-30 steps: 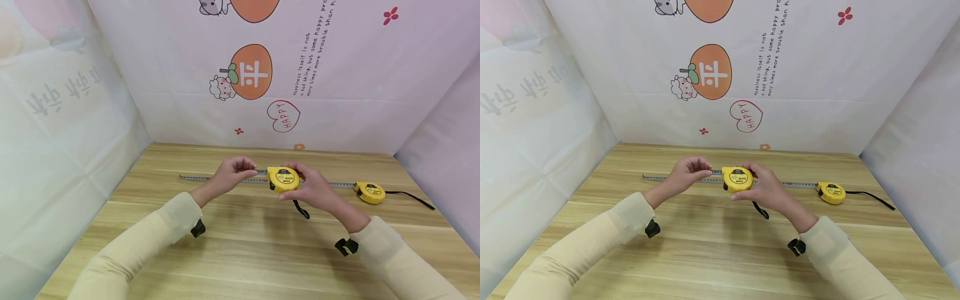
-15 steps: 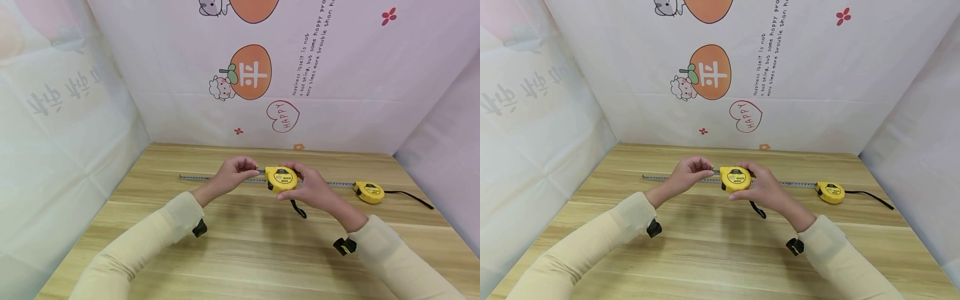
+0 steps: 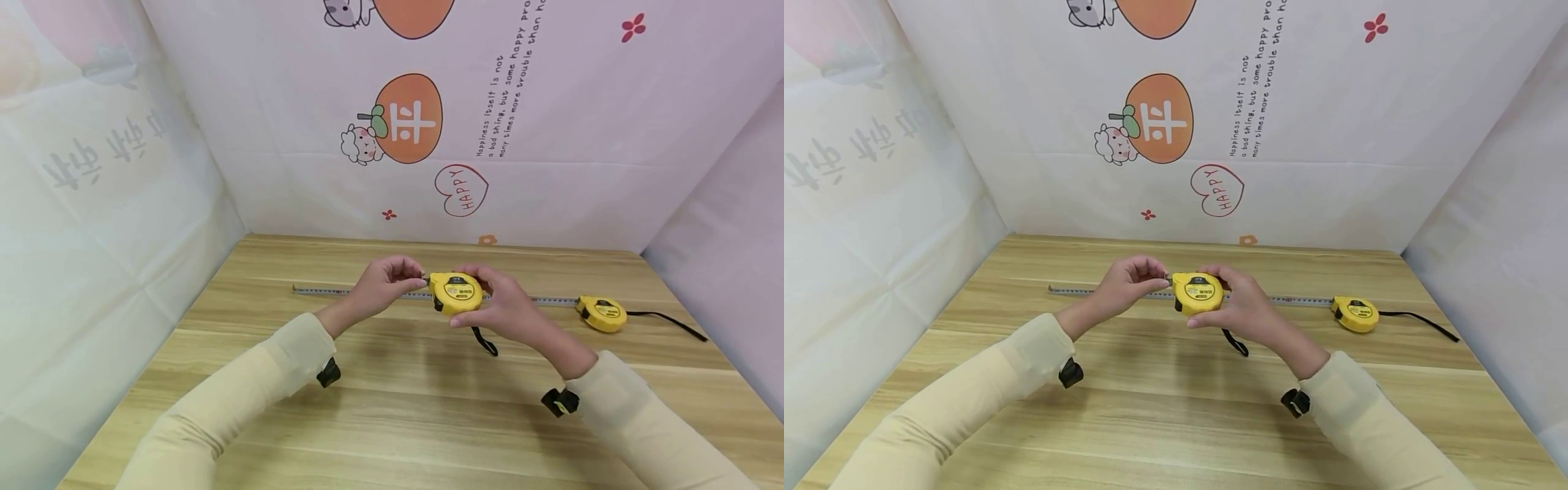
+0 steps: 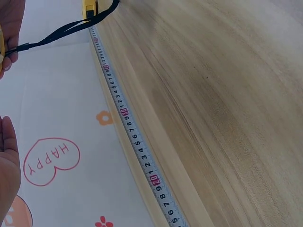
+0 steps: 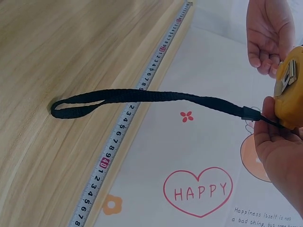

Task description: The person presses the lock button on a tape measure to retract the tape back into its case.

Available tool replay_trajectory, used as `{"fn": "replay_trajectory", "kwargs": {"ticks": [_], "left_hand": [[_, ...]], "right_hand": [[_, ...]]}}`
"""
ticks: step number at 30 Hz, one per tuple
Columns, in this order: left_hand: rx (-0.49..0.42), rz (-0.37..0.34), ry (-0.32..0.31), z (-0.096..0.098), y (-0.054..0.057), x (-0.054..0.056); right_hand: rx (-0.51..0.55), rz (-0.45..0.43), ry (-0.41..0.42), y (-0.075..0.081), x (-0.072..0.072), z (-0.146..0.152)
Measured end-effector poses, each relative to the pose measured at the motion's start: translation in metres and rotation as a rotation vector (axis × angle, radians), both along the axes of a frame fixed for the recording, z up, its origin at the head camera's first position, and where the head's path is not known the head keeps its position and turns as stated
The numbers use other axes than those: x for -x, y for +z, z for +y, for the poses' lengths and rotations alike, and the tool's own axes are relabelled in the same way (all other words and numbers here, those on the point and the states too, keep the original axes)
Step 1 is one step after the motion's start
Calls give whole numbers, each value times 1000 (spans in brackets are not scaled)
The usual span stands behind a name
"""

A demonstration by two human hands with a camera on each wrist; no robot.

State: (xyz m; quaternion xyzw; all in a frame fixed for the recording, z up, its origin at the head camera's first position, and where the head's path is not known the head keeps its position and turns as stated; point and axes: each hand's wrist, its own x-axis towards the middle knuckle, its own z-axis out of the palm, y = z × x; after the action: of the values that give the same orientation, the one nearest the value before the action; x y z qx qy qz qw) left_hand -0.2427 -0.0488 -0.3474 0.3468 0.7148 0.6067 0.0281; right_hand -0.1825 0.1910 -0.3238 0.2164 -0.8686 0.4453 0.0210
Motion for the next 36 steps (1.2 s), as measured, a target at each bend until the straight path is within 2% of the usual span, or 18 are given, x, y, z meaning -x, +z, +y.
{"fn": "replay_trajectory", "kwargs": {"ticks": [18, 36], "left_hand": [[-4, 17, -20, 2, 1, -1], [-4, -1, -66, 0, 2, -1]], "right_hand": [[15, 1, 9, -1, -1, -1], [27, 20, 28, -2, 0, -1]]}}
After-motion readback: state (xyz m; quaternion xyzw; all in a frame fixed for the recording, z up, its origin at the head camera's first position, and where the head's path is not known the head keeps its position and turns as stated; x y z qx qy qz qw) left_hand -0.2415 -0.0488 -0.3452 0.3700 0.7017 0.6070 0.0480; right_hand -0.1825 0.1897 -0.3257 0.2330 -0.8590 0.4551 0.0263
